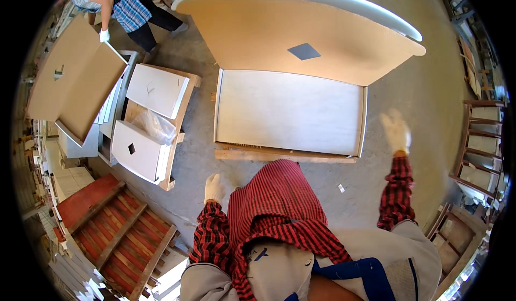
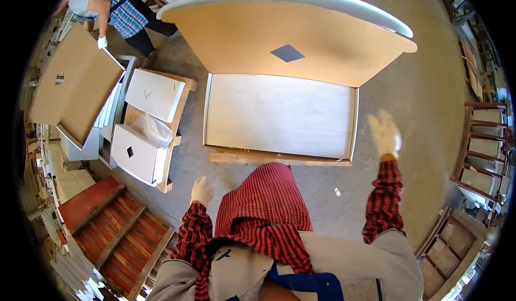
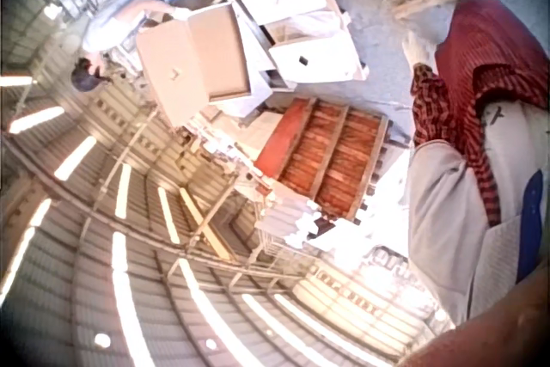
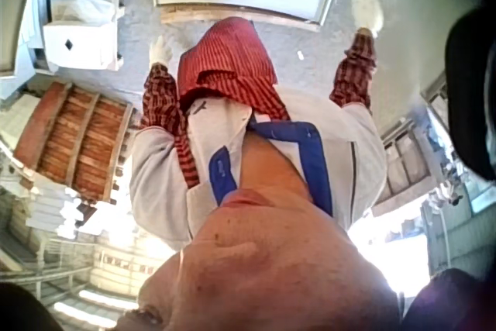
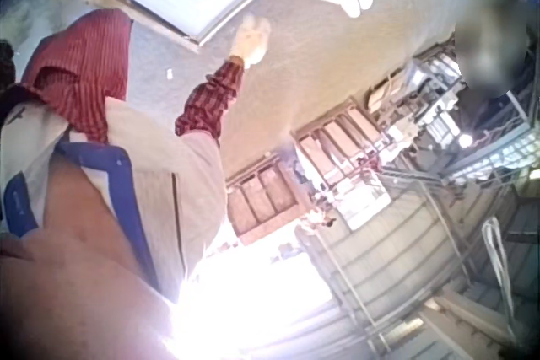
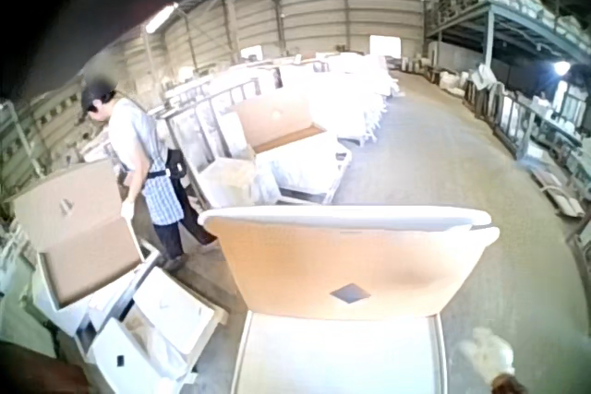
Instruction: The person places flat white furniture panels into cardboard boxes. They wrap each panel in a clear plastic bag before inserting it into the box. The person works in a warehouse environment, handling multiple panels and boxes sequentially.
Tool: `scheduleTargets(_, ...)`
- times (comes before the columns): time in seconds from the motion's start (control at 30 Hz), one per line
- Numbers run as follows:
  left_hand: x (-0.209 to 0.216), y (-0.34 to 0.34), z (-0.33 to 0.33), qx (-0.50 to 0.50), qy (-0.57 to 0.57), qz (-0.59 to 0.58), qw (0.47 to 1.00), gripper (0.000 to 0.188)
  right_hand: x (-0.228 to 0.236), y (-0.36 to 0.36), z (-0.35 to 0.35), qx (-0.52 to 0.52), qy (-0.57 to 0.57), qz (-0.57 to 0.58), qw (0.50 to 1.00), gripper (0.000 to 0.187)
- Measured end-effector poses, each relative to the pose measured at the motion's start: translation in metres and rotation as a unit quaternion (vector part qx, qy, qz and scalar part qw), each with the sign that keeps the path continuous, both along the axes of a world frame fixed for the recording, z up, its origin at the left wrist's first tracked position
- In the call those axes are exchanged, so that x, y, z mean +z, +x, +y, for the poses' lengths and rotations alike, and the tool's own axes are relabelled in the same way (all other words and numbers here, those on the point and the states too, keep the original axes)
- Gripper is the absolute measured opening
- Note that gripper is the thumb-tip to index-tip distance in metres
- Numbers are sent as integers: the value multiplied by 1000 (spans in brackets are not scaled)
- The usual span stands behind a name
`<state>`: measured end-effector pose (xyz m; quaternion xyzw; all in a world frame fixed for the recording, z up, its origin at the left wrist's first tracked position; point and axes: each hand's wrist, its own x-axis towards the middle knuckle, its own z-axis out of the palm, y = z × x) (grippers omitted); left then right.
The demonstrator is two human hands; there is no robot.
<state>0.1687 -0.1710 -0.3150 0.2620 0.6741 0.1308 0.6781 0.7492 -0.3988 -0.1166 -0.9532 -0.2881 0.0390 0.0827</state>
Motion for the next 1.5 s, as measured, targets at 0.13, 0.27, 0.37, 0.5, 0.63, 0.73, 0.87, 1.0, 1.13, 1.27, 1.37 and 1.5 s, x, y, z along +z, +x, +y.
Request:
scheduleTargets(0.13, 24, -21, -37, 0, -29, 64, 998, 31, -120, -47, 3, -109, -46, 130, 984, 67)
scheduleTargets(0.27, 37, -68, -63, -78, -30, 39, 996, 48, -215, -103, -19, -8, -43, 134, 990, 80)
scheduleTargets(0.37, 49, -130, -92, -64, -40, 18, 997, 51, -216, -111, 4, 25, -196, 195, 961, 79)
scheduleTargets(0.5, 37, -207, -118, 75, -64, -5, 995, 48, -207, -99, 52, 46, -283, 158, 945, 60)
scheduleTargets(0.63, -65, -353, -161, -33, 42, 41, 998, 28, -232, -214, 106, 383, -237, 46, 892, 48)
scheduleTargets(0.73, -153, -483, -198, -361, 248, 352, 827, 16, -275, -354, 123, 175, -19, 535, 826, 41)
scheduleTargets(0.87, -97, -511, -176, -188, 173, 338, 906, 13, -210, -538, 156, 264, -183, 514, 795, 27)
scheduleTargets(1.0, -148, -567, -175, 214, 16, 88, 973, 26, -230, -596, 199, 425, -212, 453, 754, 25)
scheduleTargets(1.13, -118, -547, -89, 420, -160, -76, 890, 52, -197, -643, 271, 328, -315, 435, 777, 16)
scheduleTargets(1.27, -170, -558, -31, 290, -64, -252, 921, 76, -214, -675, 333, 323, -237, 474, 784, 11)
scheduleTargets(1.37, -164, -531, 72, 388, -126, -205, 890, 74, -269, -689, 372, 276, -244, 509, 778, 30)
scheduleTargets(1.5, -308, -571, 120, 522, -155, -197, 815, 54, -307, -772, 445, 473, -263, 426, 725, 44)
